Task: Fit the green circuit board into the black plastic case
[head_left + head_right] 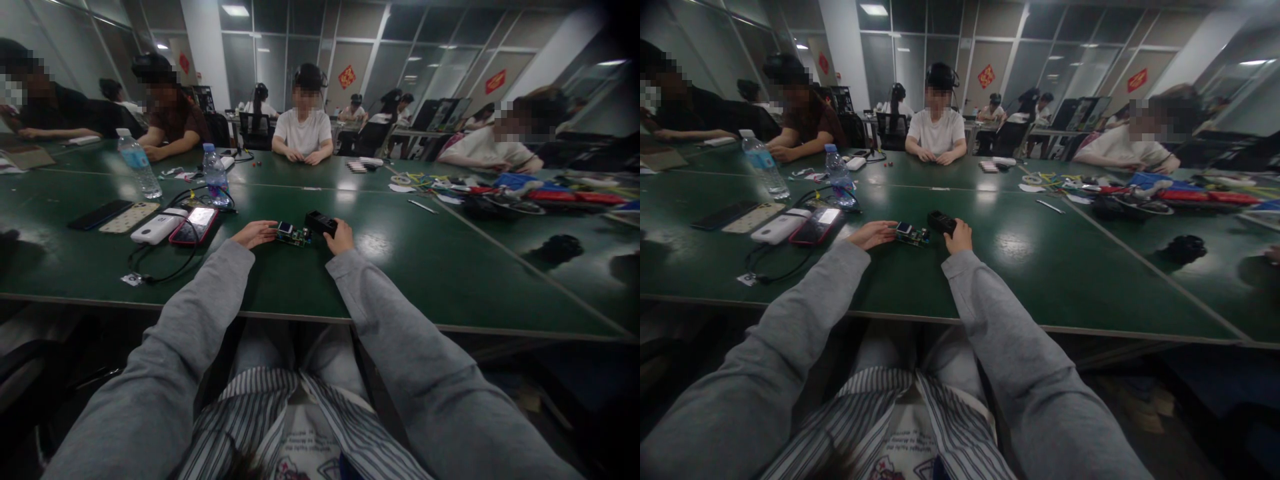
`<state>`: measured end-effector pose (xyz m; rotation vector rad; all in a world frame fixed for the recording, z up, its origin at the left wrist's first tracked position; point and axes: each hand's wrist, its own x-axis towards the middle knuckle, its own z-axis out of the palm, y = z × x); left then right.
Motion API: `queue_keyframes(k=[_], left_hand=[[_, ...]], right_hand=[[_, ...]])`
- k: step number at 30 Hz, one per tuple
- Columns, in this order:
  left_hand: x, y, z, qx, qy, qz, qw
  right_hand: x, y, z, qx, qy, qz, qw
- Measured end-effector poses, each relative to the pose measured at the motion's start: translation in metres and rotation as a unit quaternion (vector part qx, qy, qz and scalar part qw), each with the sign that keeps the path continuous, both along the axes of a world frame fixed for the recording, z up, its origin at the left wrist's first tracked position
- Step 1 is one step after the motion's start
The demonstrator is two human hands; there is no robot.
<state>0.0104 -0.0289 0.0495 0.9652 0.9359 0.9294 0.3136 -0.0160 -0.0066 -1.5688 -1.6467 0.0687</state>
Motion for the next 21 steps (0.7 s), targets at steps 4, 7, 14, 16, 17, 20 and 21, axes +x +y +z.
queue_keyframes(k=[4,7,14,16,17,20,21], left_hand=[[0.000,-0.001,0.000,-0.002,0.003,0.002,1.000],[0.000,-0.001,0.001,-0.003,-0.007,0.000,1.000],[0.001,-0.003,0.003,-0.004,-0.002,0.004,1.000],[0.001,-0.004,0.003,-0.002,-0.005,-0.001,1.000],[0.001,-0.004,0.003,-0.001,-0.006,-0.001,1.000],[0.000,-0.003,0.002,-0.002,-0.006,0.002,1.000],[0.000,-0.003,0.002,-0.002,-0.006,0.002,1.000]], right_hand=[[-0.001,0.000,-0.003,0.008,-0.005,0.010,1.000],[-0.001,0.000,-0.004,0.019,0.001,0.016,1.000],[-0.003,-0.005,0.000,0.022,0.012,0.022,0.999],[-0.004,-0.006,0.003,-0.001,0.007,0.018,1.000],[-0.004,-0.007,0.004,-0.012,0.005,0.014,1.000],[-0.004,-0.007,0.006,-0.026,0.009,0.009,1.000],[-0.004,-0.007,0.006,-0.023,0.015,0.011,1.000]])
